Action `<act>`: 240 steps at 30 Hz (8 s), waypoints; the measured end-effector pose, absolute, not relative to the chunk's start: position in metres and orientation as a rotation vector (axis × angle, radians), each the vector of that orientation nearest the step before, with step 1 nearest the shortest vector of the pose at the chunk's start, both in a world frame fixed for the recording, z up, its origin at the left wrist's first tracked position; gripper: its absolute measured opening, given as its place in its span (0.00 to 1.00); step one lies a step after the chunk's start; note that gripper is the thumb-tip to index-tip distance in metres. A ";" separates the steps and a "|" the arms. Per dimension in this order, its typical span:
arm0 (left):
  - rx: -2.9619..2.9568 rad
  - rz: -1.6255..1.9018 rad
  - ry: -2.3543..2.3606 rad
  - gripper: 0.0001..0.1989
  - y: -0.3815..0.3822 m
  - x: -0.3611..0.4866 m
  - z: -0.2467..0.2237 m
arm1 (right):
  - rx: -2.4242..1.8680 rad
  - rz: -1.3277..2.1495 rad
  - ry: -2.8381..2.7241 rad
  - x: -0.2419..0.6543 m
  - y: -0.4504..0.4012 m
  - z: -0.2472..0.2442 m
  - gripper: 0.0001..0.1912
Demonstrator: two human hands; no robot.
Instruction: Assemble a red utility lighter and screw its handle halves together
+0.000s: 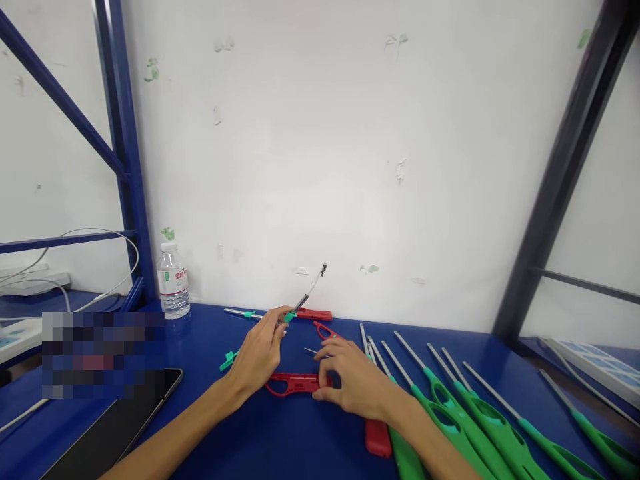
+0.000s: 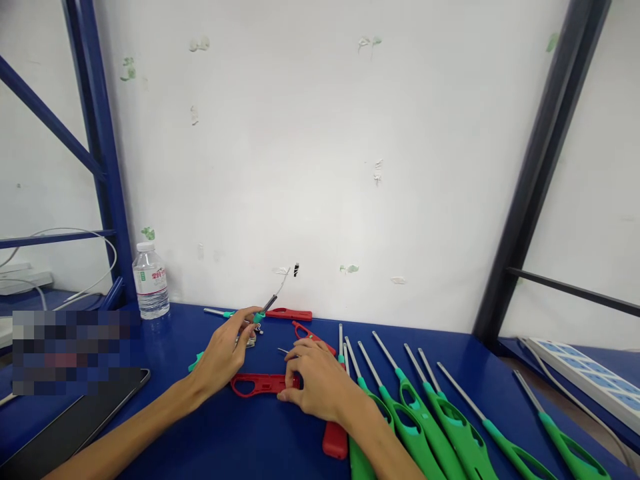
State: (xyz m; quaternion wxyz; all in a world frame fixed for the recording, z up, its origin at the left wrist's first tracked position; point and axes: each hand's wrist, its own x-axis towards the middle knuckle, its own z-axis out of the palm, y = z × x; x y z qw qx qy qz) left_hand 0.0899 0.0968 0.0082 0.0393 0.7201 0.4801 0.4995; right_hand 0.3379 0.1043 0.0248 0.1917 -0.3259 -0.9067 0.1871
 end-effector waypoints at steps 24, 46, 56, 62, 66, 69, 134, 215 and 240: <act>2.571 0.754 1.829 0.23 -0.049 0.000 0.007 | -1.020 0.840 -2.519 0.343 0.097 0.028 0.17; 2.440 0.513 1.966 0.21 -0.044 0.008 0.012 | -1.033 1.005 -2.446 0.341 0.102 0.017 0.32; 2.447 0.450 2.042 0.20 -0.044 0.015 0.021 | -1.026 1.012 -2.450 0.340 0.102 0.017 0.34; 2.423 0.376 2.088 0.22 -0.044 0.017 0.023 | -1.032 0.999 -2.461 0.339 0.101 0.020 0.31; 2.414 0.341 2.094 0.24 -0.043 0.016 0.022 | -1.049 0.989 -2.472 0.340 0.099 0.022 0.30; 2.407 0.318 2.103 0.26 -0.043 0.016 0.021 | -1.052 0.979 -2.486 0.340 0.098 0.024 0.30; 1.873 0.896 1.666 0.13 -0.018 0.037 -0.016 | -0.965 0.768 -2.586 0.320 0.076 0.023 0.06; 1.960 0.869 1.634 0.16 -0.011 0.035 -0.019 | -0.994 0.646 -2.655 0.317 0.074 0.028 0.09; 2.050 0.724 1.677 0.17 -0.015 0.045 -0.015 | -0.965 0.677 -2.578 0.323 0.070 0.034 0.06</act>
